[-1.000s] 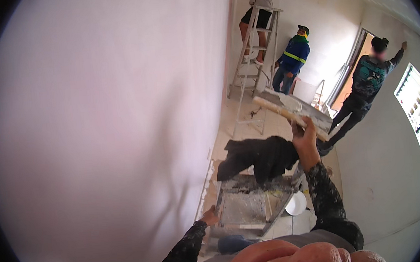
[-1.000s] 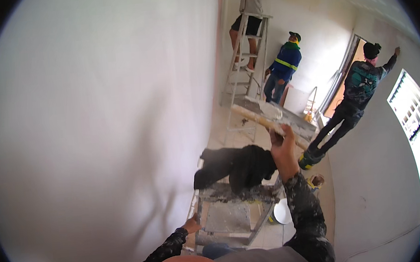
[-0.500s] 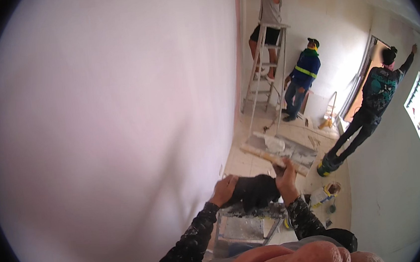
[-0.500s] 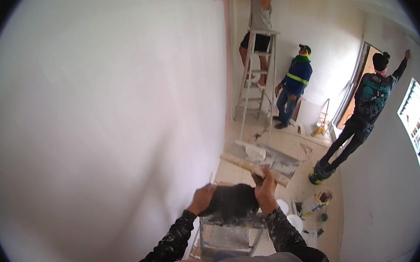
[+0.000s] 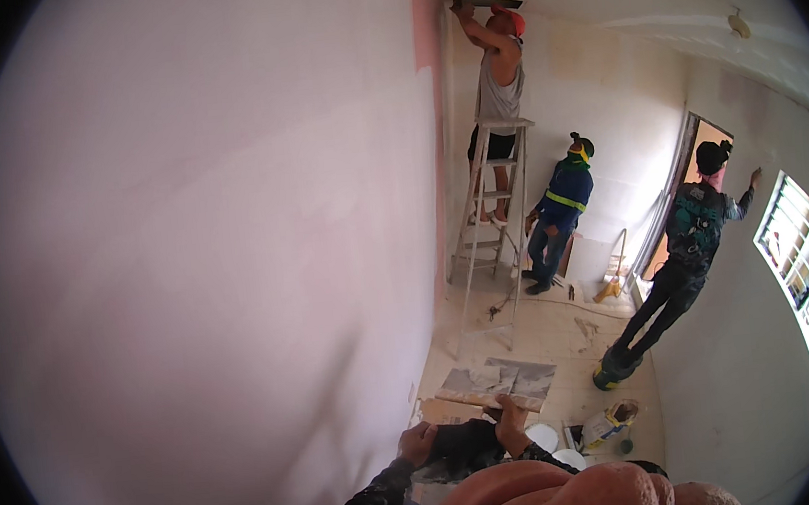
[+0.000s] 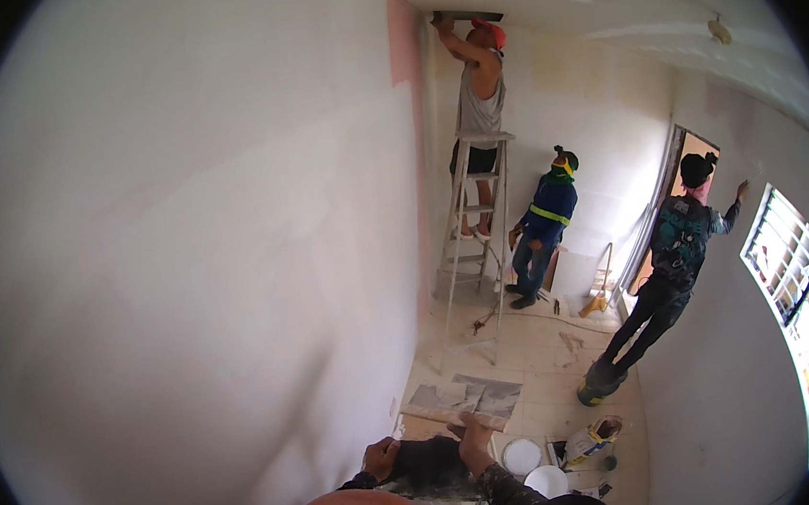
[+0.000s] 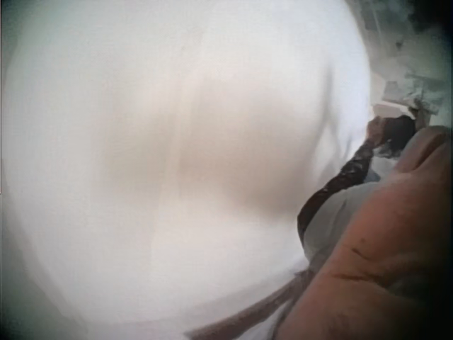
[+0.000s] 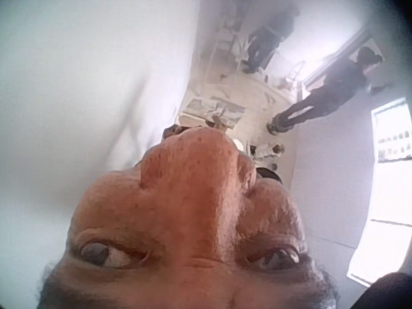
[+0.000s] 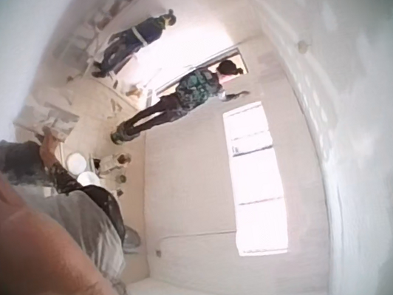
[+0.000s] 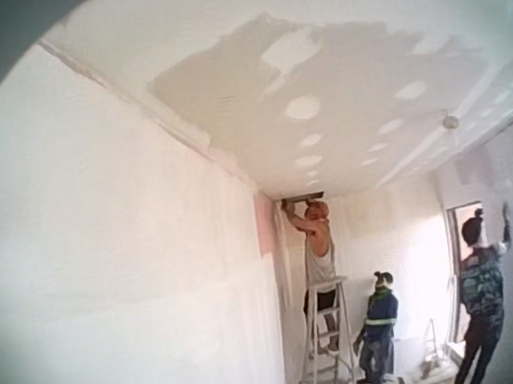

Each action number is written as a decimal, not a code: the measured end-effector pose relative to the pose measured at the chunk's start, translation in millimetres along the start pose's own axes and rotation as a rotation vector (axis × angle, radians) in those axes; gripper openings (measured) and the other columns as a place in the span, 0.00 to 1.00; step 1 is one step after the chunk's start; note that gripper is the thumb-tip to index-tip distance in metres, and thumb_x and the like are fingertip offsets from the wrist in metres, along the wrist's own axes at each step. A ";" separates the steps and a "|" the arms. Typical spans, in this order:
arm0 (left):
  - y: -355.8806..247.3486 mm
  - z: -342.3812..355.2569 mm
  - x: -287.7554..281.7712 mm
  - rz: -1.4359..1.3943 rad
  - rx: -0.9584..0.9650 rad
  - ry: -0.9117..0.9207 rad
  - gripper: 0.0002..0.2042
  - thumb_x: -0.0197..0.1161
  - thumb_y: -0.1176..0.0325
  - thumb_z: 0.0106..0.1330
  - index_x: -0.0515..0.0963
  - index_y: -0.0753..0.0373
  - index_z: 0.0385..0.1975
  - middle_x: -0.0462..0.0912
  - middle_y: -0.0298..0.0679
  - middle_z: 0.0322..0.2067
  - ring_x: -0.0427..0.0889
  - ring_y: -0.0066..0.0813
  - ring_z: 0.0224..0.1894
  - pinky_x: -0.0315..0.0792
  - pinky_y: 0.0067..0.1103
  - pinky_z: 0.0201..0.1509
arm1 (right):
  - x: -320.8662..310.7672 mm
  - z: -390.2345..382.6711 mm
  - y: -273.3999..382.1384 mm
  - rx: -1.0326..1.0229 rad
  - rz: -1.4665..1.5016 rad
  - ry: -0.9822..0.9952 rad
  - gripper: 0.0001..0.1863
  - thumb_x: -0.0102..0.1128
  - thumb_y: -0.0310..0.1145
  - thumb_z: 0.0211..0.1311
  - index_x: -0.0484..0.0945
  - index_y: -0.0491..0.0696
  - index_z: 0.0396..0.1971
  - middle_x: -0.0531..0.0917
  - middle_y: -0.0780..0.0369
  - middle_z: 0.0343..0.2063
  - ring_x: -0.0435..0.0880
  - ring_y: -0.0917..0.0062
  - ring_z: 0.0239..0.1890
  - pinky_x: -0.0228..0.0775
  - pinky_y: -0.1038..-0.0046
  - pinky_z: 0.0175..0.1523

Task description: The person applies plaster to the ceiling using a trowel and hawk, smoothing the surface in repeated strokes. Other workers are present in the room, also working on walls and ceilings.

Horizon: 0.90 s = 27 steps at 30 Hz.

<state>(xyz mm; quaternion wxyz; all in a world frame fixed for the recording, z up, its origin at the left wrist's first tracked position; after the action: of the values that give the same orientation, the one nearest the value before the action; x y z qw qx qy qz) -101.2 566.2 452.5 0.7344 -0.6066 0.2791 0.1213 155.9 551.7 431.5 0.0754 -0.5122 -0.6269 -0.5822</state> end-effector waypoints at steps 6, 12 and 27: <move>23.7 13.8 8.7 -0.046 -0.041 0.015 0.21 0.57 0.48 0.72 0.83 0.63 0.39 0.85 0.49 0.31 0.85 0.48 0.37 0.75 0.35 0.44 | 28.6 -2.4 12.3 0.192 -0.128 0.065 0.23 0.68 0.26 0.57 0.72 0.46 0.53 0.79 0.53 0.47 0.86 0.57 0.43 0.84 0.56 0.43; 1.9 41.7 -11.3 0.067 -0.117 0.332 0.31 0.54 0.35 0.69 0.83 0.63 0.42 0.85 0.53 0.41 0.83 0.53 0.48 0.73 0.41 0.53 | 23.6 -6.5 42.8 0.186 -0.203 0.041 0.21 0.70 0.31 0.59 0.74 0.45 0.50 0.82 0.51 0.43 0.86 0.57 0.43 0.80 0.57 0.46; -124.3 160.2 -9.2 0.699 -0.137 1.132 0.43 0.66 0.34 0.61 0.68 0.61 0.68 0.81 0.51 0.56 0.80 0.46 0.60 0.71 0.36 0.65 | 44.7 -134.8 334.1 -0.410 -0.681 -0.185 0.20 0.73 0.34 0.60 0.76 0.45 0.48 0.84 0.52 0.39 0.87 0.58 0.43 0.78 0.59 0.47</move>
<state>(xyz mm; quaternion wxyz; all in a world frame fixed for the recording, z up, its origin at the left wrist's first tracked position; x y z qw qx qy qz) -2.4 692.1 577.3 0.3520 -0.4957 0.7933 0.0325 311.4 399.9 722.4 -0.2819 -0.3300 -0.6358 -0.6383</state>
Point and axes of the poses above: each hand's wrist, its own z-axis towards the middle knuckle, its own x-axis out of the palm, y = z × x, the point moved 3 cm from there along z, towards the middle knuckle
